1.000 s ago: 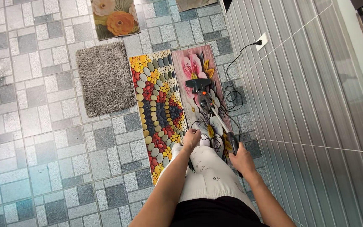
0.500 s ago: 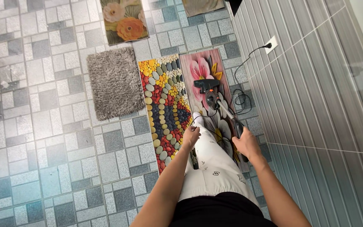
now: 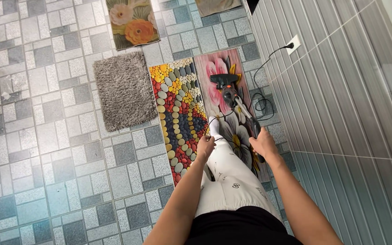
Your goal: The person vacuums a floral mat and a pebble-patterned mat, moving a small grey rug aside to reach the edges. After vacuuming, they wind the power cord around the vacuum cleaner by hand.
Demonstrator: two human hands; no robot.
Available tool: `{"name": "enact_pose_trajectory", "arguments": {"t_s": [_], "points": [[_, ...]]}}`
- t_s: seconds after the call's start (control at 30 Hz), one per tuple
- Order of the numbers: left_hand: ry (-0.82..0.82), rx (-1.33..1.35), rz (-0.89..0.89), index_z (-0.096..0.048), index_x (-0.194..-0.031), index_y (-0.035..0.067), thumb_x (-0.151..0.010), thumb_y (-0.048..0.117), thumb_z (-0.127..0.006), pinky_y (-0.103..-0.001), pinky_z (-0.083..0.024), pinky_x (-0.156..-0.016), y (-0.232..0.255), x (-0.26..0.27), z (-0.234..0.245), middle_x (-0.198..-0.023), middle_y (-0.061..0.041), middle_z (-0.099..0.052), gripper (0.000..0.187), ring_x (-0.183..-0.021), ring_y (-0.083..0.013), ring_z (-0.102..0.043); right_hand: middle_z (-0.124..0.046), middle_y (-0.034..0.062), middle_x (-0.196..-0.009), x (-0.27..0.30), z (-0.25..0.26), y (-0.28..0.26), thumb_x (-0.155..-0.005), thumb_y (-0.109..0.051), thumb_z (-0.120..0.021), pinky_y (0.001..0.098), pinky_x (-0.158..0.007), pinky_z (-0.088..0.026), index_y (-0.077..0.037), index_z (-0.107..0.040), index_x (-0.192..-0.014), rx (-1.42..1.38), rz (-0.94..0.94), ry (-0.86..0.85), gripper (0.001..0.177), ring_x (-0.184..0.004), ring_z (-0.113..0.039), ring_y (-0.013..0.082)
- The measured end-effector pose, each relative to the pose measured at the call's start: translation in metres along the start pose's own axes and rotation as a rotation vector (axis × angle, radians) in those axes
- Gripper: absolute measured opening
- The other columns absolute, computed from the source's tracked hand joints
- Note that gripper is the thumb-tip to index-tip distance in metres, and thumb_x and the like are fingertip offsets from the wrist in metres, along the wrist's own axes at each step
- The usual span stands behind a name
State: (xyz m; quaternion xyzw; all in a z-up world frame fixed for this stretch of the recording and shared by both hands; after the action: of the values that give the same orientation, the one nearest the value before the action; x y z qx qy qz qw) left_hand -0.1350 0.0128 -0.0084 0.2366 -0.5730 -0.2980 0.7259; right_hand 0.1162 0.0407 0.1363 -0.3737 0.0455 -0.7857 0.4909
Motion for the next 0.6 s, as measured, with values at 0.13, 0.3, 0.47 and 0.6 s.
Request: {"name": "enact_pose_trajectory", "arguments": {"t_s": [0.13,0.3,0.47,0.6], "points": [[-0.041,-0.043,-0.035,-0.07,-0.121,-0.002,-0.093,0.036,-0.063,-0.034,-0.06,-0.08,0.001,0.002,-0.013,-0.088,-0.012,-0.081,0.048,-0.075,-0.019,-0.077,-0.077,0.0228,-0.083,0.009,-0.001,0.004,-0.087,-0.017,-0.065,0.0432,-0.069,-0.065,0.007,-0.051,-0.128,-0.029,0.022,-0.017,0.05,-0.063,-0.078,0.03],[-0.072,-0.02,-0.02,-0.066,-0.125,-0.003,-0.094,0.037,-0.063,-0.034,-0.059,-0.079,0.002,0.013,-0.019,-0.091,-0.013,-0.08,0.05,-0.078,-0.0201,-0.076,-0.079,0.0235,-0.082,0.028,-0.006,0.023,-0.087,-0.02,-0.067,0.043,-0.075,-0.064,0.004,-0.055,-0.125,0.005,0.011,-0.023,0.047,-0.064,-0.078,0.03],[-0.068,0.19,-0.041,-0.067,-0.124,-0.006,-0.096,0.03,-0.064,-0.033,-0.059,-0.078,0.002,-0.006,-0.03,-0.093,-0.014,-0.079,0.046,-0.08,-0.0193,-0.074,-0.076,0.0197,-0.075,0.057,0.002,0.07,-0.089,-0.025,-0.07,0.0464,-0.067,-0.063,0.002,-0.059,-0.117,0.099,-0.017,-0.034,0.04,-0.062,-0.076,0.0295],[-0.024,0.32,-0.068,-0.067,-0.125,-0.006,-0.098,0.029,-0.063,-0.032,-0.058,-0.078,0.015,-0.011,-0.031,-0.093,-0.013,-0.079,0.044,-0.081,-0.0191,-0.072,-0.074,0.0159,-0.069,0.095,0.028,0.046,-0.097,-0.047,-0.067,0.0447,-0.054,-0.062,0.0,-0.057,-0.114,-0.015,-0.11,-0.098,0.051,-0.054,-0.075,0.0268]]}}
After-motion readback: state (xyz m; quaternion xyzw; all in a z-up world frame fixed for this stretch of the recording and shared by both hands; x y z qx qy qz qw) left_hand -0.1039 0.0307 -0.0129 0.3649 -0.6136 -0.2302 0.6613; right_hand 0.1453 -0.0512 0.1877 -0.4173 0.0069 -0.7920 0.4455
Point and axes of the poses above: each hand's wrist, its own x-axis away from the middle knuckle, its own z-axis out of the back of the hand, y = z × x, the point moved 3 cm from there along -x, towards the middle knuckle
